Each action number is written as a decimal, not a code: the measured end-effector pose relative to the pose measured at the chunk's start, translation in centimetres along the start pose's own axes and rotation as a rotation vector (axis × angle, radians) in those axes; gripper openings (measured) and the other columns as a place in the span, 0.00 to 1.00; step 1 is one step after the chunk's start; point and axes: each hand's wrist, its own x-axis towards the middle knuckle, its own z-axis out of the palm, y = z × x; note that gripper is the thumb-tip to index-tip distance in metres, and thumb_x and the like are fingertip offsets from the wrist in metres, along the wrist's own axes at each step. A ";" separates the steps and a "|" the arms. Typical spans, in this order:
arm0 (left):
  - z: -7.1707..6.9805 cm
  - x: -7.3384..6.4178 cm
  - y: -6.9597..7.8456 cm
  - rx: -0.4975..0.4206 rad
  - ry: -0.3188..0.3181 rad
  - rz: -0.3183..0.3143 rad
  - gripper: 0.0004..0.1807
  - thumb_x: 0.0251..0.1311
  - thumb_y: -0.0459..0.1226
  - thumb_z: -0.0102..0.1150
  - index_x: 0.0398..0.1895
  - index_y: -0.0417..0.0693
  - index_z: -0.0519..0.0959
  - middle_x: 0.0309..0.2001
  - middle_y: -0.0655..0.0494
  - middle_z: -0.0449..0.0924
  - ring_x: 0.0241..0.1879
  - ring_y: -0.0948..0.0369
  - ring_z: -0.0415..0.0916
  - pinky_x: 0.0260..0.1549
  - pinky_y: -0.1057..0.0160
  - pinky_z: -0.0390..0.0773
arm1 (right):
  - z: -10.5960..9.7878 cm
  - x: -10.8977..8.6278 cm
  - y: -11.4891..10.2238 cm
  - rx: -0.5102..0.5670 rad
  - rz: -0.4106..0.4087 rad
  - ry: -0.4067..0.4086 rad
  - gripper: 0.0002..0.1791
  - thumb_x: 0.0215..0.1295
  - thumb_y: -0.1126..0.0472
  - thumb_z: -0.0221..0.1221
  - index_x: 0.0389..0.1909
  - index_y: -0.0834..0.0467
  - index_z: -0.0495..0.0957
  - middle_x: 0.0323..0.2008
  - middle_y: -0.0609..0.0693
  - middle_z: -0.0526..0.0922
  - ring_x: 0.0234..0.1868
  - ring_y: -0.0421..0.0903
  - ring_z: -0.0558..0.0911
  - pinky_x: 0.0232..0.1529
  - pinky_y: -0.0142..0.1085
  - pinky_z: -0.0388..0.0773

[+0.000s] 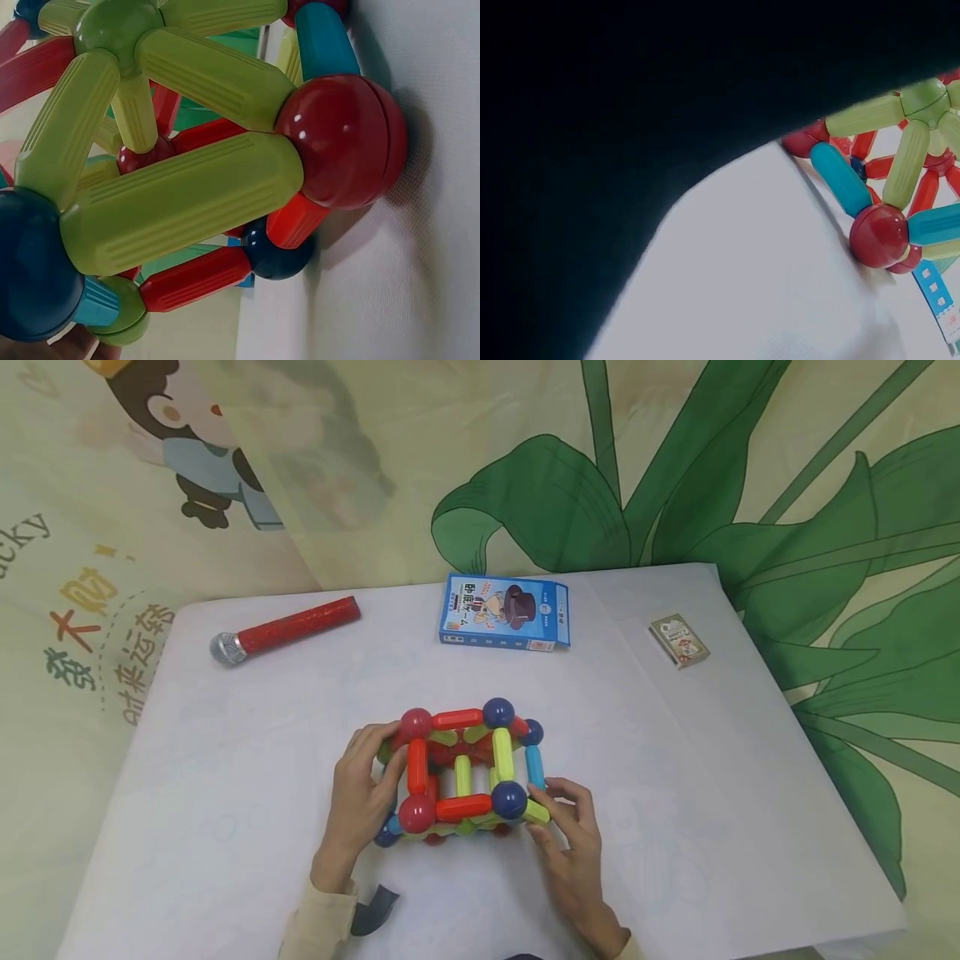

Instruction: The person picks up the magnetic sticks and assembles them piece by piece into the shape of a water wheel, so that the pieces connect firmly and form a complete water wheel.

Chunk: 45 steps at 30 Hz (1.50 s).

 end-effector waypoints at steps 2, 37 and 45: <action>0.0 0.0 0.0 -0.008 0.000 -0.002 0.22 0.55 0.26 0.64 0.54 0.38 0.75 0.45 0.50 0.80 0.47 0.58 0.75 0.53 0.78 0.69 | 0.0 0.1 0.0 0.009 0.004 -0.015 0.26 0.50 0.73 0.67 0.54 0.58 0.80 0.53 0.54 0.71 0.51 0.39 0.71 0.47 0.21 0.71; -0.6 -0.3 -0.4 -0.078 0.000 -0.057 0.24 0.56 0.26 0.63 0.57 0.44 0.76 0.50 0.54 0.79 0.51 0.64 0.73 0.55 0.74 0.69 | -0.3 1.8 1.0 0.038 -0.090 -0.084 0.27 0.47 0.70 0.67 0.53 0.63 0.77 0.42 0.54 0.69 0.42 0.41 0.72 0.45 0.22 0.71; -4.1 -4.6 -2.4 -0.150 -0.040 -0.414 0.17 0.66 0.29 0.50 0.58 0.43 0.73 0.48 0.49 0.80 0.47 0.69 0.76 0.47 0.75 0.74 | -1.9 1.7 2.5 0.021 0.186 -0.299 0.35 0.50 0.62 0.69 0.61 0.56 0.66 0.44 0.45 0.77 0.38 0.39 0.76 0.37 0.31 0.78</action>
